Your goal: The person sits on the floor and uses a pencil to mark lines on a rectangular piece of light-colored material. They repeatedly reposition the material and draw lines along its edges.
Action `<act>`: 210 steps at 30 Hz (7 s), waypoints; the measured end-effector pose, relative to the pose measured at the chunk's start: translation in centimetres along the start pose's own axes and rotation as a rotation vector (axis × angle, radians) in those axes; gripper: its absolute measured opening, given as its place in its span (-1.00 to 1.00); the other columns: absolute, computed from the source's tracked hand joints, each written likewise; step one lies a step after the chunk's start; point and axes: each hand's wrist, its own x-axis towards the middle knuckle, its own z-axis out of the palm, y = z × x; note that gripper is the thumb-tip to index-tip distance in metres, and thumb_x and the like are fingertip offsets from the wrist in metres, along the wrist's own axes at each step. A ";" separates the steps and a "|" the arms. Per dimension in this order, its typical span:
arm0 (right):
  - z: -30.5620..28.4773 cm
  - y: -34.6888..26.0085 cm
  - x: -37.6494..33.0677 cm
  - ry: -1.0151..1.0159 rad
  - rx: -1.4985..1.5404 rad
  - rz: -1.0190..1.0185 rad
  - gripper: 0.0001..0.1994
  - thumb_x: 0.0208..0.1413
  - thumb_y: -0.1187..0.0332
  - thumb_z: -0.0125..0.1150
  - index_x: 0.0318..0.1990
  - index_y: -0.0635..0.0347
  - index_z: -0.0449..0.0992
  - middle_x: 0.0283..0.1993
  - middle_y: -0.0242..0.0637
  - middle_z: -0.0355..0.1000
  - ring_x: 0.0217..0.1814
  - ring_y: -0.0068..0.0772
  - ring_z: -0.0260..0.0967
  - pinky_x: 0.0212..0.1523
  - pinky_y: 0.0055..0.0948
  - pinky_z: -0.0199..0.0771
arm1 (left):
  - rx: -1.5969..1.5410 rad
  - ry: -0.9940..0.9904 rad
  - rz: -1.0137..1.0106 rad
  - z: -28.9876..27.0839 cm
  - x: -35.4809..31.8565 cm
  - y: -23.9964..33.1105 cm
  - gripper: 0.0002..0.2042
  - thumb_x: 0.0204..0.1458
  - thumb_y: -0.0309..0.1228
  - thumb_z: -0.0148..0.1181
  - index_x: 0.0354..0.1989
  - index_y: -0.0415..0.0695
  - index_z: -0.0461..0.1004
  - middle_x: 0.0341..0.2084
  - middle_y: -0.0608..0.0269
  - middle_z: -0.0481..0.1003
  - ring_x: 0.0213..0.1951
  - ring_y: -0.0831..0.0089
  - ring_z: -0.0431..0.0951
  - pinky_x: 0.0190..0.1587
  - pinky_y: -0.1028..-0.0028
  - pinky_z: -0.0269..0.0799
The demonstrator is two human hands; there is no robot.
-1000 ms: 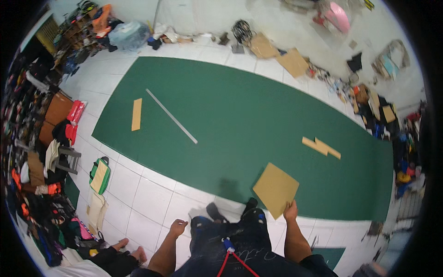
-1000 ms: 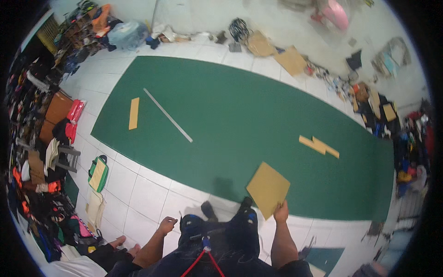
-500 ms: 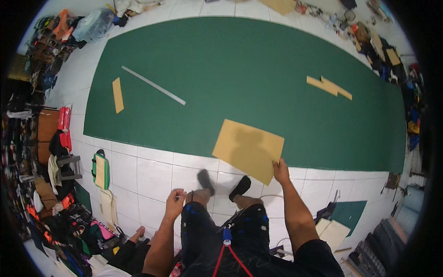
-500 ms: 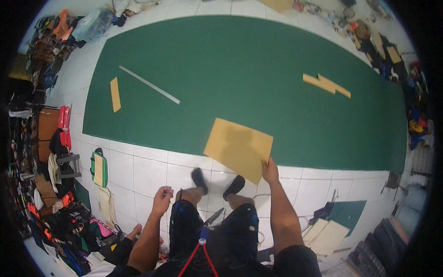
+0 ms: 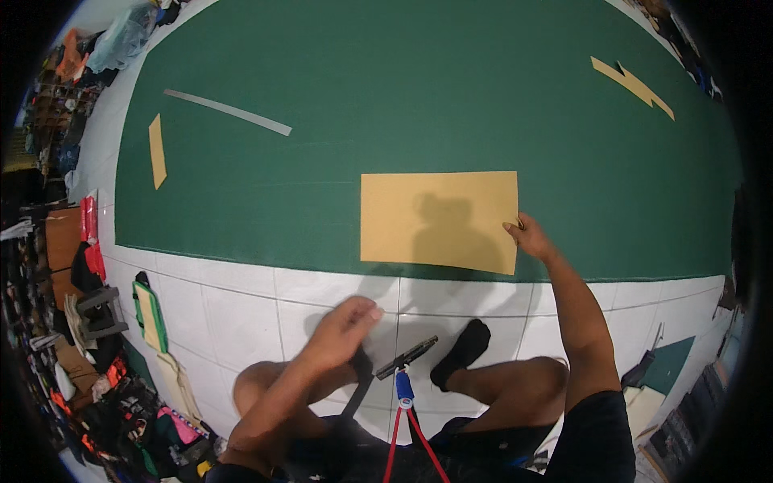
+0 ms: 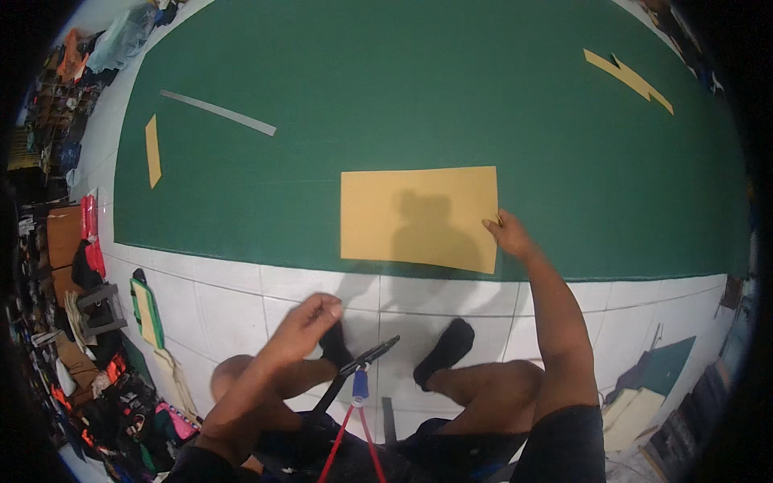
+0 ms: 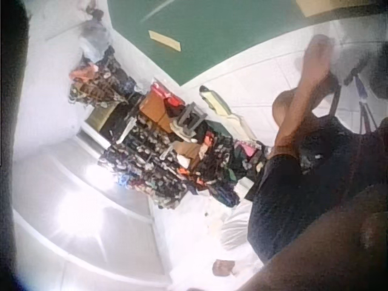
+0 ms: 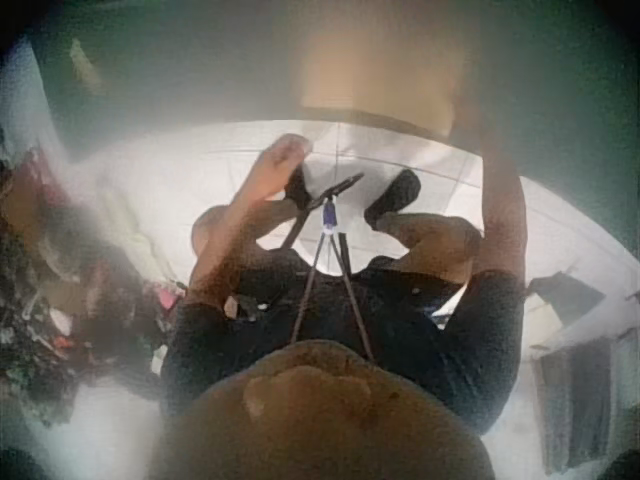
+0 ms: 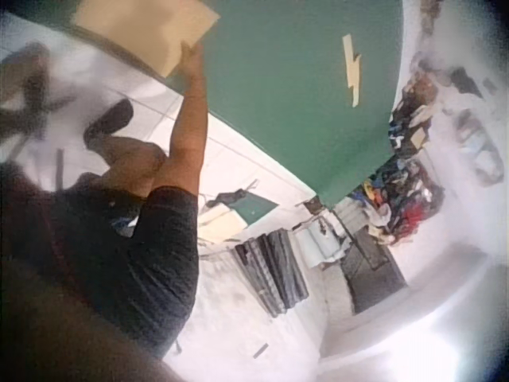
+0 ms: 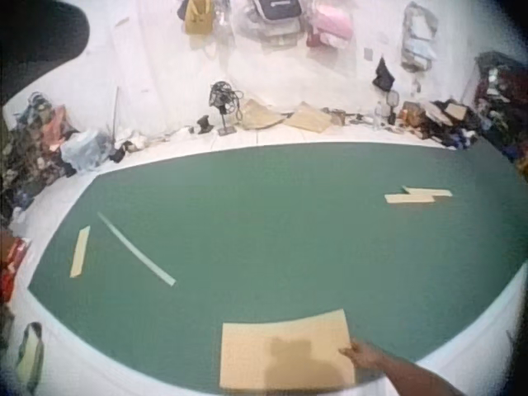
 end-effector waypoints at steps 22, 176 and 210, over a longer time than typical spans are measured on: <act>-0.4 4.3 2.5 0.191 -0.839 -0.110 -0.45 0.21 -0.22 0.23 -0.25 0.20 0.59 -0.25 -0.06 0.60 -0.15 0.10 0.54 -0.15 0.00 0.51 | 0.360 -0.614 0.177 7.0 6.1 -8.5 -0.46 0.35 -0.01 0.08 0.27 -0.21 0.37 -0.20 -0.11 0.56 -0.12 0.08 0.58 -0.01 0.19 0.45; 11.8 10.2 -8.8 0.352 -0.862 -0.206 -0.49 0.20 0.29 0.35 0.33 -0.01 0.47 0.49 -0.09 0.26 0.50 0.02 0.22 0.39 -0.11 0.38 | 1.214 0.124 0.766 -9.6 26.7 -17.2 -0.07 -0.02 0.06 0.43 0.49 0.00 0.13 0.54 0.16 0.03 0.54 0.05 0.02 0.50 0.00 0.07; 11.8 12.0 -8.5 0.401 -0.930 -0.251 -0.52 0.24 0.24 0.34 0.31 -0.01 0.50 0.51 -0.22 0.25 0.54 0.02 0.17 0.39 -0.07 0.38 | 1.194 0.080 0.723 -9.5 26.9 -16.4 -0.05 -0.09 -0.03 0.51 0.47 -0.07 0.16 0.53 0.16 0.06 0.52 0.04 0.07 0.52 0.02 0.07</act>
